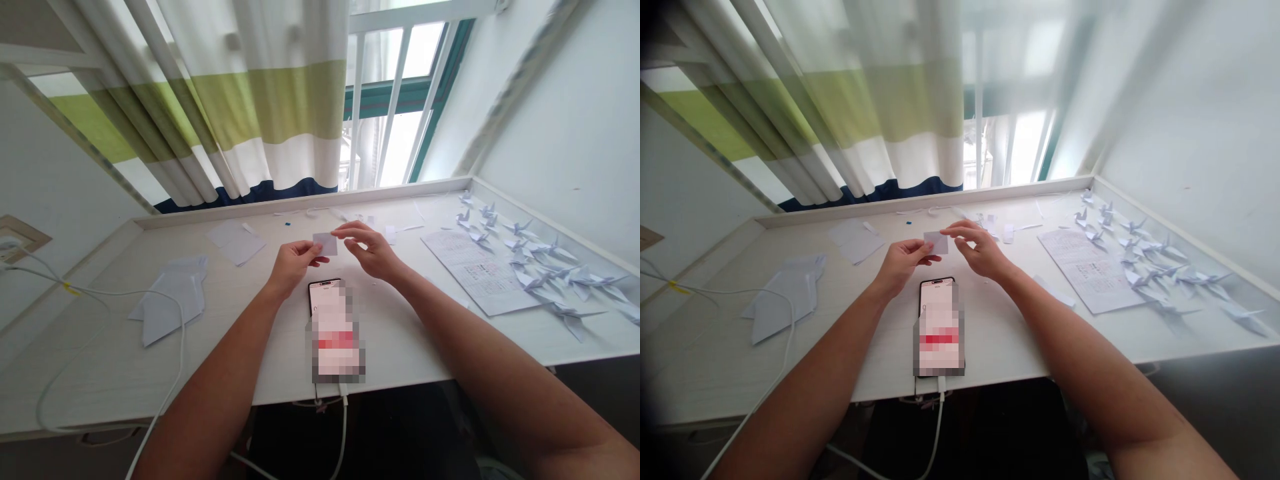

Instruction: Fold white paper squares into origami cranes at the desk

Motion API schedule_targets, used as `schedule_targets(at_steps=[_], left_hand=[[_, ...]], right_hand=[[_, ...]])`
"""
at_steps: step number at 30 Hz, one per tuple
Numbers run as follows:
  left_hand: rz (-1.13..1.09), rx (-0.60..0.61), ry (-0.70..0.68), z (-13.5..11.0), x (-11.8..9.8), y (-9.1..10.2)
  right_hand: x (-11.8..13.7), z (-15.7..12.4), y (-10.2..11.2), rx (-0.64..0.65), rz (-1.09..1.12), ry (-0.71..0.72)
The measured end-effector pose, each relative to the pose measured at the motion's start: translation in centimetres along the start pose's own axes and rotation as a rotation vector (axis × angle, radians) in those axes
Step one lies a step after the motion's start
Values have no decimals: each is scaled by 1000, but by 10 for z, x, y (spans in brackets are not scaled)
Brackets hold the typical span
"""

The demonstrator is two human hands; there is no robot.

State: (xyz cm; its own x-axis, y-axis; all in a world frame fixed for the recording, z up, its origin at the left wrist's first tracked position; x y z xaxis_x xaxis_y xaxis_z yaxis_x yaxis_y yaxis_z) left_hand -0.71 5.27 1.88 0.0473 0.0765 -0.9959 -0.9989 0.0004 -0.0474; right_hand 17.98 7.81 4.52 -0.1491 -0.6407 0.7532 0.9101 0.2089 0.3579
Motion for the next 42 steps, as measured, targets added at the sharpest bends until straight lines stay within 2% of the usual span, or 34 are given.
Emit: schedule_targets(at_steps=[4,8,16,25,32,36,42], left_hand=[[-36,-29,-10,3,-1,7],[-114,-62,-1,2,-2,5],[-231,25,112,0,0,-3],[-242,35,150,-4,0,-6],[-149,45,93,-5,-2,-11],[-204,69,153,-6,-1,-11],[-305,97,285,-9,-4,-8]], right_hand=[[2,-3,0,70,-115,79],[1,-4,-1,68,-168,100],[7,-5,2,85,-148,132],[6,-4,-1,100,-119,80],[4,-3,-5,70,24,-33],[7,-3,-3,59,-17,13],[17,-5,-1,138,-72,110]])
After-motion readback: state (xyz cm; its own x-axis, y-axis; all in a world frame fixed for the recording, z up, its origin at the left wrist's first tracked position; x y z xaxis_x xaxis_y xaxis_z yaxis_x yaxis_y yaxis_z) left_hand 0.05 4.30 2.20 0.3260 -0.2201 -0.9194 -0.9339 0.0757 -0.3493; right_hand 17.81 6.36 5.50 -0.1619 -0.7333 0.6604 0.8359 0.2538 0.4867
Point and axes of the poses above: each hand's wrist, its own z-axis towards the middle knuckle, its own y-axis out of the back of the hand, x = y × z, the point moved 6 cm from there along z, towards the middle knuckle, and after that the axes turned 1 degree about -x, right-handed, at the moved point
